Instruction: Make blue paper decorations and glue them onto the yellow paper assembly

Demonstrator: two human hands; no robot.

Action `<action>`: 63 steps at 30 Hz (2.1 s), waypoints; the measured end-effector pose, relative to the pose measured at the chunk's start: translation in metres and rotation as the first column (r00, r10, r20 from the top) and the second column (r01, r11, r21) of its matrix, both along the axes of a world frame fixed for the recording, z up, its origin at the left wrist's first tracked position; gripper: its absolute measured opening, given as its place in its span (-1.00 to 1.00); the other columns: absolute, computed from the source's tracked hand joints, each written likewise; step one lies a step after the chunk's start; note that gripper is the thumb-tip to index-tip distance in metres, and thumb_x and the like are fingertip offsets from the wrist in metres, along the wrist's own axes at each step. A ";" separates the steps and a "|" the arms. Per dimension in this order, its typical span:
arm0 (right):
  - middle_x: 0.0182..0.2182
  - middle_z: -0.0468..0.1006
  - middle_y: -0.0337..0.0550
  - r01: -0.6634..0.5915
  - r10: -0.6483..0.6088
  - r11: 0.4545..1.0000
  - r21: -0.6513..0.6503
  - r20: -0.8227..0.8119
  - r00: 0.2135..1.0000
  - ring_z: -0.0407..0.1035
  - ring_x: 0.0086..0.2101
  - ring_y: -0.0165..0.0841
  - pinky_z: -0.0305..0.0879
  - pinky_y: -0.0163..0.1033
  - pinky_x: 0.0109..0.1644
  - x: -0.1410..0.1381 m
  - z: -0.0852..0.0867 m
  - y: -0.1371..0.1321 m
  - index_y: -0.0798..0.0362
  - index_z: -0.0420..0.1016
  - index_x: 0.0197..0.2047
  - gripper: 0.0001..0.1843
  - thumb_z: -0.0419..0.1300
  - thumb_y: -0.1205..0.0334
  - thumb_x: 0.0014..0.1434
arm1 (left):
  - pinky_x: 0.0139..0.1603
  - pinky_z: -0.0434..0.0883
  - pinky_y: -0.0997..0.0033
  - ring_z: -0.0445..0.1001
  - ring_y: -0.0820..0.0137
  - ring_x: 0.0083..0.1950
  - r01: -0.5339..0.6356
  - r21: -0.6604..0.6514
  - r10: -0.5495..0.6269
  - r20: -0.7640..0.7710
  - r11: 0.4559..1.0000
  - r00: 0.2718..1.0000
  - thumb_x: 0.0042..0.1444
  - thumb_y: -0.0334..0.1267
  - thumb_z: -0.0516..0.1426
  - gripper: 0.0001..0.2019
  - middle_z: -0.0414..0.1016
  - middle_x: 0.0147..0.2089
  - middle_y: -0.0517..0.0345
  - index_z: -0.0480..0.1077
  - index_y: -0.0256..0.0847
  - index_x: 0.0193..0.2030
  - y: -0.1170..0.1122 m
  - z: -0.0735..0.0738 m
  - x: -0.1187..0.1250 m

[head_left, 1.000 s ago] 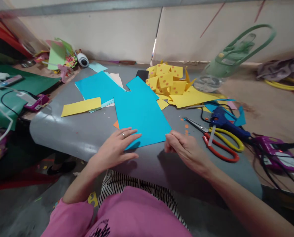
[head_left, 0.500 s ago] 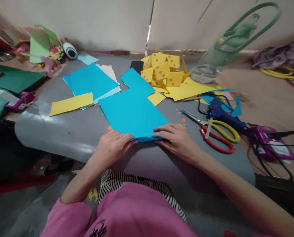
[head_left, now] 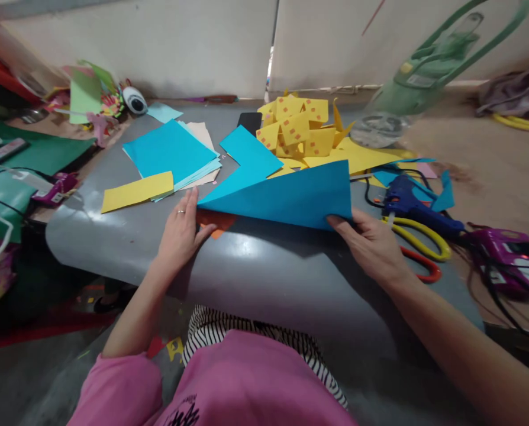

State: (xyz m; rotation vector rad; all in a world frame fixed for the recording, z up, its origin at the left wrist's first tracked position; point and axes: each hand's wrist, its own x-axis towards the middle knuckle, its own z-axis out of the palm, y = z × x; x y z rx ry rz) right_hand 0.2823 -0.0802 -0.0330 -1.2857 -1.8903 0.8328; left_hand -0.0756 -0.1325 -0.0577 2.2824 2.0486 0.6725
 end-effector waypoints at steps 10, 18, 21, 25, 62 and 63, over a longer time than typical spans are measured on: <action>-0.18 0.68 -0.13 -0.333 0.319 0.941 0.068 0.162 0.934 0.53 -0.15 -0.19 0.41 -0.08 0.00 -0.008 -0.002 -0.011 -0.10 0.61 -0.11 -0.68 0.06 -0.02 0.37 | 0.37 0.27 0.00 0.25 0.09 0.44 0.405 0.011 -0.404 -0.044 0.914 0.913 0.35 -0.11 0.09 -0.65 0.42 0.34 0.00 0.40 -0.05 0.23 -0.012 0.037 0.018; -0.24 0.65 -0.04 -0.282 0.245 0.956 0.086 0.300 0.922 0.49 -0.17 -0.15 0.35 -0.02 -0.01 0.013 0.003 -0.009 -0.04 0.59 -0.24 -0.61 0.07 -0.10 0.36 | -0.45 0.06 0.42 0.15 0.47 -0.53 0.177 -0.286 -0.086 0.307 0.942 0.948 0.28 -0.01 0.09 -0.60 0.09 -0.58 0.33 0.18 -0.15 -0.52 -0.003 0.039 0.021; -0.36 0.60 -0.09 -0.216 0.190 0.974 0.063 0.279 0.941 0.45 -0.27 -0.19 0.33 -0.05 -0.11 0.015 0.001 -0.009 -0.04 0.51 -0.36 -0.58 0.07 -0.14 0.35 | -0.42 -0.02 0.39 0.04 0.47 -0.50 0.106 -0.354 0.019 0.332 0.929 0.943 0.21 0.06 0.12 -0.50 -0.07 -0.55 0.32 -0.03 -0.14 -0.54 0.008 0.042 0.018; -0.37 0.56 -0.06 -0.188 0.147 0.977 0.101 0.316 0.937 0.40 -0.25 -0.17 0.27 -0.04 -0.12 0.010 -0.005 -0.013 -0.02 0.46 -0.41 -0.57 0.07 -0.12 0.35 | -0.40 0.00 0.38 0.10 0.43 -0.48 0.041 -0.368 0.068 0.277 0.929 0.958 0.23 0.11 0.07 -0.56 0.00 -0.55 0.31 0.07 -0.12 -0.50 0.019 0.043 0.022; -0.20 0.50 -0.01 -0.217 0.083 0.958 0.186 0.544 0.835 0.32 -0.20 -0.16 0.10 -0.06 -0.15 0.006 -0.008 -0.030 0.05 0.38 -0.40 -0.72 0.09 0.13 0.33 | -0.42 0.02 0.37 0.56 0.16 -0.18 -0.249 -0.406 0.083 -0.384 0.879 0.919 0.41 0.05 -0.08 -0.67 0.61 -0.16 0.03 0.35 -0.11 -0.06 0.043 0.042 0.055; -0.20 0.50 -0.02 -0.212 0.093 0.962 0.172 0.522 0.848 0.33 -0.20 -0.16 0.10 -0.06 -0.14 0.006 -0.008 -0.030 0.04 0.38 -0.40 -0.72 0.10 0.12 0.33 | -0.42 0.02 0.37 0.56 0.16 -0.18 -0.247 -0.410 0.079 -0.384 0.878 0.920 0.41 0.05 -0.07 -0.68 0.61 -0.17 0.04 0.35 -0.11 -0.06 0.044 0.042 0.055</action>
